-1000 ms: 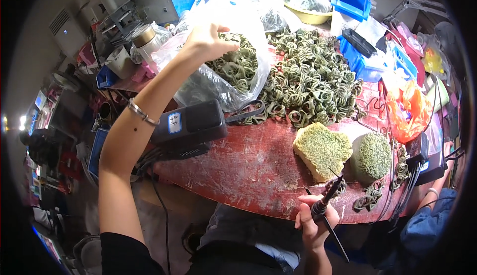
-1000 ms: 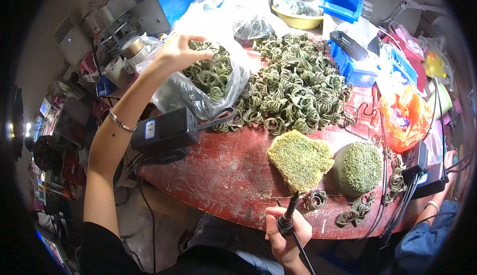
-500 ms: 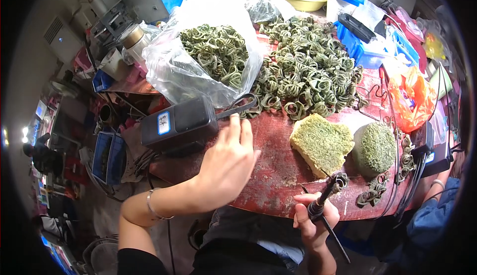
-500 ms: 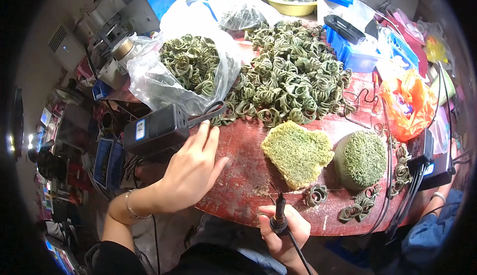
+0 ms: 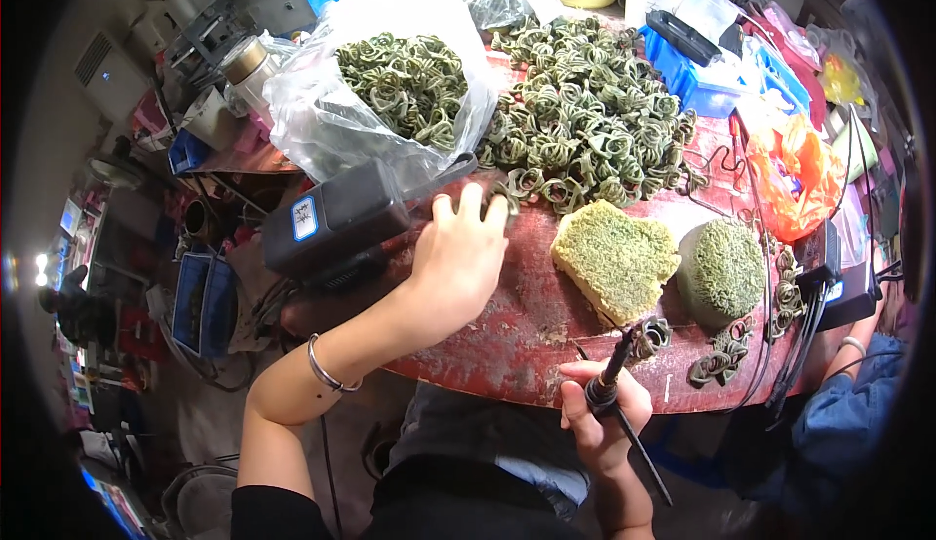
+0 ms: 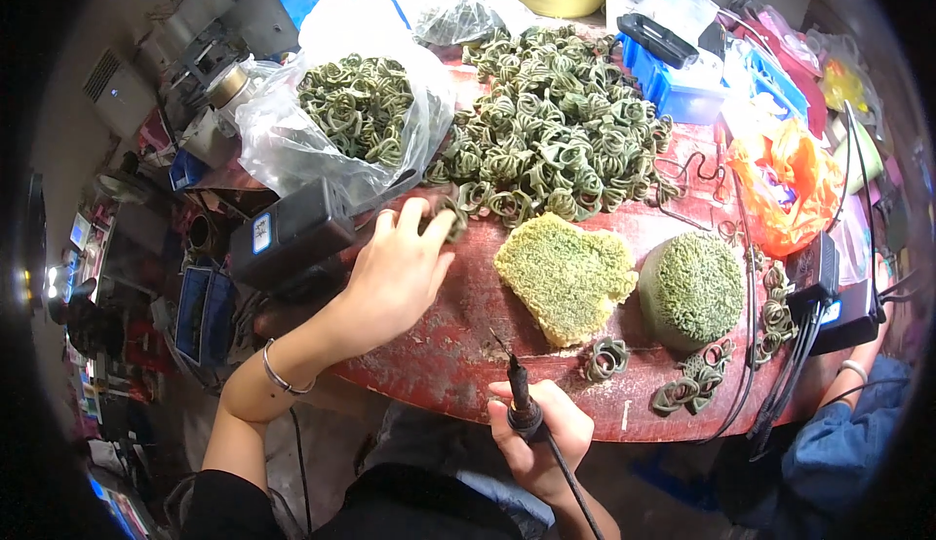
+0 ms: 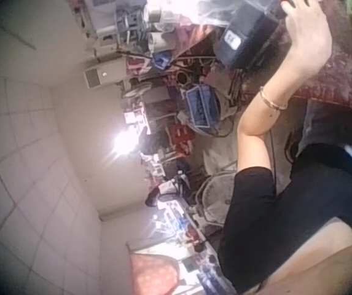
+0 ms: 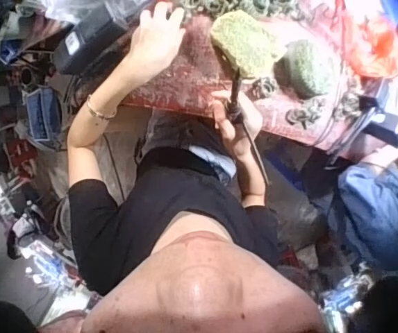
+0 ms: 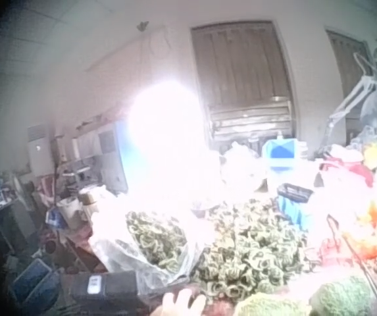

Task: Using a heated tool to bond or shape small green decorative plastic rings at a workbench.

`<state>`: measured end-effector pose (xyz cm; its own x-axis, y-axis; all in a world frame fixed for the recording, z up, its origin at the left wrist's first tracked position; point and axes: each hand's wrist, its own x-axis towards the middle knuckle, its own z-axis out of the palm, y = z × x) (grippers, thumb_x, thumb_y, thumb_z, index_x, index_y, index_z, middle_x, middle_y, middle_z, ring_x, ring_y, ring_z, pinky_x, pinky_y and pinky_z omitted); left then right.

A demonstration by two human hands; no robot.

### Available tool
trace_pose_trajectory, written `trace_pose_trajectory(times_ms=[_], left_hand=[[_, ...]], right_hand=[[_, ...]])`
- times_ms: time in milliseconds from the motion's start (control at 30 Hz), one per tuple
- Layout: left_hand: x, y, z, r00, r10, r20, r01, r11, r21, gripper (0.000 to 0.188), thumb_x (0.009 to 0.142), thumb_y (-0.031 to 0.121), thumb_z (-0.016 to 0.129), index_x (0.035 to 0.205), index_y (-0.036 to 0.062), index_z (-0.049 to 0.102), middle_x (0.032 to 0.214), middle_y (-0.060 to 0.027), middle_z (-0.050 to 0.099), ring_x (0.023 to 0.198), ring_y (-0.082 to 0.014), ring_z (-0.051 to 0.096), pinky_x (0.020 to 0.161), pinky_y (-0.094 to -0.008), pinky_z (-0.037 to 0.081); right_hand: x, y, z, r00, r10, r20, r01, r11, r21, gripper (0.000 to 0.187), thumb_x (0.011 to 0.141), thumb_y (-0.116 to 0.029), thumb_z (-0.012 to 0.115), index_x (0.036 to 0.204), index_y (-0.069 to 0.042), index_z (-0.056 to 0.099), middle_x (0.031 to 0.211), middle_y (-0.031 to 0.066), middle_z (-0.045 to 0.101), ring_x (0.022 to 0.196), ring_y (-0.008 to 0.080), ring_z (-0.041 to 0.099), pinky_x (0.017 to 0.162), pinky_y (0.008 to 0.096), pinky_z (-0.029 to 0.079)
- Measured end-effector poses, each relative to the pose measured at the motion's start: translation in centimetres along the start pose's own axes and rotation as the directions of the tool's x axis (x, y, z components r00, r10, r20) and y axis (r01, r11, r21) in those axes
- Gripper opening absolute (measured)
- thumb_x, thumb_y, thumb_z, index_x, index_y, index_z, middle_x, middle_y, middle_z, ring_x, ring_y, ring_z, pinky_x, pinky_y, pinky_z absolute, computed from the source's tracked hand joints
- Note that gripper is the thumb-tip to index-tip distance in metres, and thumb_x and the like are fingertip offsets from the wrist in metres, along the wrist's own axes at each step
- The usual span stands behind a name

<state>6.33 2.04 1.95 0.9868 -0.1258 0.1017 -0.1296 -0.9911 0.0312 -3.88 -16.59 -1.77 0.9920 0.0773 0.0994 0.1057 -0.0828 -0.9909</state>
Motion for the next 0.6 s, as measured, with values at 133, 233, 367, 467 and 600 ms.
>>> trace_pose_trajectory(times_ms=[133,233,367,467,600], left_hand=[[-2.7,1.6,-0.4,0.983,0.182,0.029,-0.171,0.958,-0.231,0.039,0.076,0.005,0.06,0.114,0.0035,0.05,0.107,-0.0148,0.047,0.095,-0.0332,0.047,0.08,-0.039,0.044],[-4.0,2.1,-1.1,0.966,0.254,-0.044,-0.254,0.905,-0.342,0.045,0.075,0.005,0.063,0.117,0.0039,0.049,0.099,-0.0135,0.051,0.083,-0.0287,0.053,0.073,-0.035,0.046],[-5.5,2.4,-0.4,1.0,0.024,-0.012,-0.025,0.661,-0.75,0.046,0.074,-0.002,0.063,0.118,0.0028,0.051,0.09,-0.0089,0.057,0.07,-0.0142,0.058,0.062,-0.0247,0.05],[-6.0,2.3,-0.2,0.999,-0.024,0.036,0.043,0.506,-0.861,0.041,0.075,-0.008,0.062,0.114,0.0012,0.053,0.095,-0.0078,0.058,0.077,-0.0095,0.06,0.064,-0.0215,0.053],[-6.4,2.1,0.7,0.998,-0.056,-0.015,0.011,0.437,-0.899,0.037,0.075,-0.01,0.06,0.11,-0.001,0.056,0.099,-0.0089,0.054,0.078,-0.0124,0.061,0.064,-0.0215,0.054]], right_hand=[[0.1,-0.2,-0.2,1.0,-0.009,0.016,0.009,0.999,-0.041,0.015,0.074,-0.005,0.067,0.088,-0.001,0.063,0.065,0.0063,0.055,0.054,0.013,0.051,0.051,0.0235,0.041],[0.4,-0.3,-0.2,0.999,-0.028,0.015,0.029,0.998,-0.053,0.015,0.074,-0.005,0.067,0.089,-0.001,0.063,0.067,0.0074,0.056,0.056,0.0132,0.053,0.052,0.0236,0.042],[0.3,-0.5,-0.4,0.999,0.028,0.019,-0.027,1.0,-0.008,0.015,0.076,-0.006,0.066,0.089,0.0,0.063,0.073,0.0087,0.059,0.062,0.0144,0.057,0.058,0.0241,0.045],[0.3,-0.4,-0.3,0.999,0.046,0.013,-0.046,0.999,0.016,0.014,0.078,-0.008,0.066,0.089,0.001,0.062,0.076,0.0089,0.06,0.066,0.0144,0.058,0.061,0.0248,0.046],[0.5,-0.8,-0.2,0.996,0.083,0.022,-0.083,0.997,-0.003,0.014,0.079,-0.009,0.065,0.088,0.001,0.062,0.076,0.0078,0.06,0.066,0.0132,0.057,0.06,0.0247,0.045]])
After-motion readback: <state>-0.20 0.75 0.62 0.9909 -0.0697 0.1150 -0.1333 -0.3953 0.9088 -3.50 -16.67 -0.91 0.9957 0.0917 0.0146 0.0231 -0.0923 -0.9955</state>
